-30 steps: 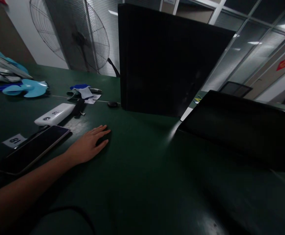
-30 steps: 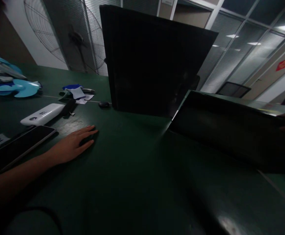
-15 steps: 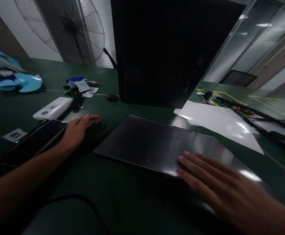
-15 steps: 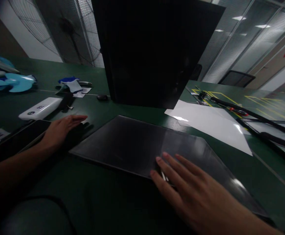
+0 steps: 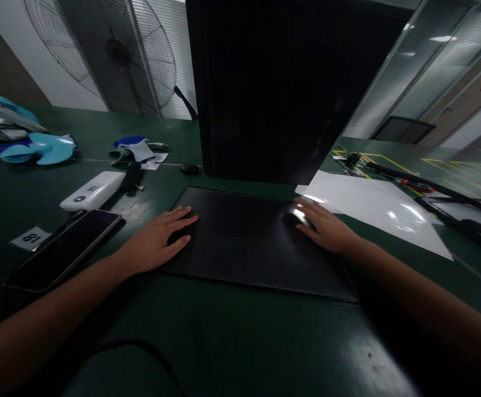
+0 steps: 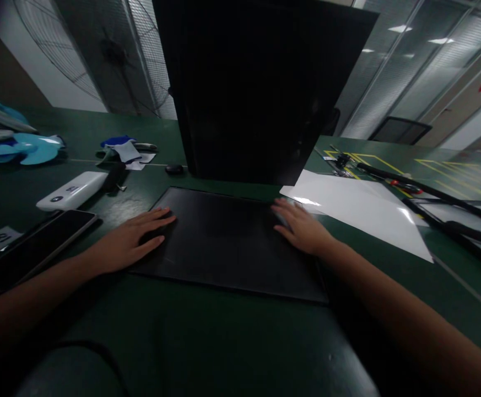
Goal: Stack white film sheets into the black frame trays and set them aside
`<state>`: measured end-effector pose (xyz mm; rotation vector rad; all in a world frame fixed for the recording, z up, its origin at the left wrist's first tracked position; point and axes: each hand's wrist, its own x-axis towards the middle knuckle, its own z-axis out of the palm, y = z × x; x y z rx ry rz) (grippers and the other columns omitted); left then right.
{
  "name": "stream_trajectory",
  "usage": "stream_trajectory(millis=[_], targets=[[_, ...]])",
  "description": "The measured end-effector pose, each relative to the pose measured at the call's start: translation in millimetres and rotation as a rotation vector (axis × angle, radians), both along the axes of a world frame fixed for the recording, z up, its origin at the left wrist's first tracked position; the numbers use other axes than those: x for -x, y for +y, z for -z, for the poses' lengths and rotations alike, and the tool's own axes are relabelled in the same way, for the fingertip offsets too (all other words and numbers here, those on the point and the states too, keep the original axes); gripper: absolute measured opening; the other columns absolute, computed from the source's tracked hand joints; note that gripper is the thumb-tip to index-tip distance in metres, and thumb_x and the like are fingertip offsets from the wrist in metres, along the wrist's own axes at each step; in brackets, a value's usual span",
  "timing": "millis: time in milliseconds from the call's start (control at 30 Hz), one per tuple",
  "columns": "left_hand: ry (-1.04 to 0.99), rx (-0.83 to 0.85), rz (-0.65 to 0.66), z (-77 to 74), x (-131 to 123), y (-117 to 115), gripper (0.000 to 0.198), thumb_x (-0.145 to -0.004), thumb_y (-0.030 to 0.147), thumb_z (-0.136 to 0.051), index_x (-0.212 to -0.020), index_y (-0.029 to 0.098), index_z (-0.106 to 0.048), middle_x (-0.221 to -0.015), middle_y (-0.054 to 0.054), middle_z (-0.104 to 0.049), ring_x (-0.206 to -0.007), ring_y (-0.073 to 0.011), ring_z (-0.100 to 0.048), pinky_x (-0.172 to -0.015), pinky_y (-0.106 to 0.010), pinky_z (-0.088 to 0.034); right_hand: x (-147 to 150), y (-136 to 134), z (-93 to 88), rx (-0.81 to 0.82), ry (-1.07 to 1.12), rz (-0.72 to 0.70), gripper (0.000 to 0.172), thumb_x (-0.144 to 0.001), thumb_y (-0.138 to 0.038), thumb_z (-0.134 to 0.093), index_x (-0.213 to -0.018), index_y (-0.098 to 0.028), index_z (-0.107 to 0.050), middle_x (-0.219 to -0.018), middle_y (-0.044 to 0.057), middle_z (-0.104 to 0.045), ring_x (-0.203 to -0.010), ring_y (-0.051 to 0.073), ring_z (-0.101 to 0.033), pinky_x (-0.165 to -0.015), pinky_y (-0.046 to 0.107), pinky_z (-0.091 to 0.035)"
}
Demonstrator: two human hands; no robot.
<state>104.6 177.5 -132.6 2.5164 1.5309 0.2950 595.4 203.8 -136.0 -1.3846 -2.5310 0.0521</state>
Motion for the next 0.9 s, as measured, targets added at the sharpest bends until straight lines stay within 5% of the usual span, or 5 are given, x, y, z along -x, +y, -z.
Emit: stream_trajectory(millis=[233,400,500,733,900], targets=[[0.118,-0.094,-0.090,-6.8,-19.8,-16.5,0.063,-0.096,0.058,-0.044,-0.142,0.024,-0.070,-0.157,-0.010,-0.058,-0.139,-0.0427,-0.059,-0.114,-0.063,-0.049,-140.2,48.5,35.5,-0.006,0.065,0.517,0.078,-0.095,-0.070,-0.055,-0.149,-0.014,-0.057,-0.164,0.027,-0.040,-0.153,0.045,-0.035,-0.120,0.070,-0.030],[0.342,-0.148,-0.195,-18.3,-31.0,-30.8,0.063,-0.092,0.072,-0.044,-0.118,0.027,-0.080,-0.122,-0.013,-0.079,-0.096,-0.0433,-0.077,-0.080,-0.059,-0.061,-170.3,41.3,31.8,0.016,0.088,0.601,0.072,-0.094,-0.072,-0.057,-0.139,-0.015,-0.066,-0.145,0.025,-0.060,-0.124,0.034,-0.061,-0.104,0.053,-0.046],[0.390,-0.234,-0.176,-20.6,-30.7,-34.3,0.062,-0.093,0.072,-0.042,-0.106,0.025,-0.081,-0.098,-0.015,-0.081,-0.100,-0.0443,-0.075,-0.093,-0.063,-0.057,-177.5,37.4,26.9,-0.005,0.117,0.641,0.066,-0.092,-0.072,-0.059,-0.128,-0.018,-0.073,-0.136,0.022,-0.066,-0.112,0.030,-0.063,-0.099,0.049,-0.045],[0.093,-0.166,-0.073,1.9,-11.1,-13.3,0.068,-0.101,0.060,-0.039,-0.149,0.018,-0.062,-0.159,-0.014,-0.056,-0.146,-0.0344,-0.053,-0.124,-0.054,-0.041,-189.5,32.1,21.1,-0.120,0.221,0.768,0.054,-0.082,-0.064,-0.075,-0.108,-0.016,-0.077,-0.115,0.021,-0.072,-0.082,0.021,-0.060,-0.080,0.040,-0.043],[0.038,-0.103,-0.062,9.3,-5.6,-6.7,0.072,-0.100,0.064,-0.041,-0.153,0.018,-0.058,-0.165,-0.015,-0.048,-0.154,-0.0365,-0.042,-0.129,-0.057,-0.033,-184.6,21.0,12.0,-0.286,0.285,0.946,0.045,-0.083,-0.054,-0.077,-0.110,-0.018,-0.076,-0.103,0.020,-0.074,-0.079,0.025,-0.058,-0.079,0.044,-0.042]])
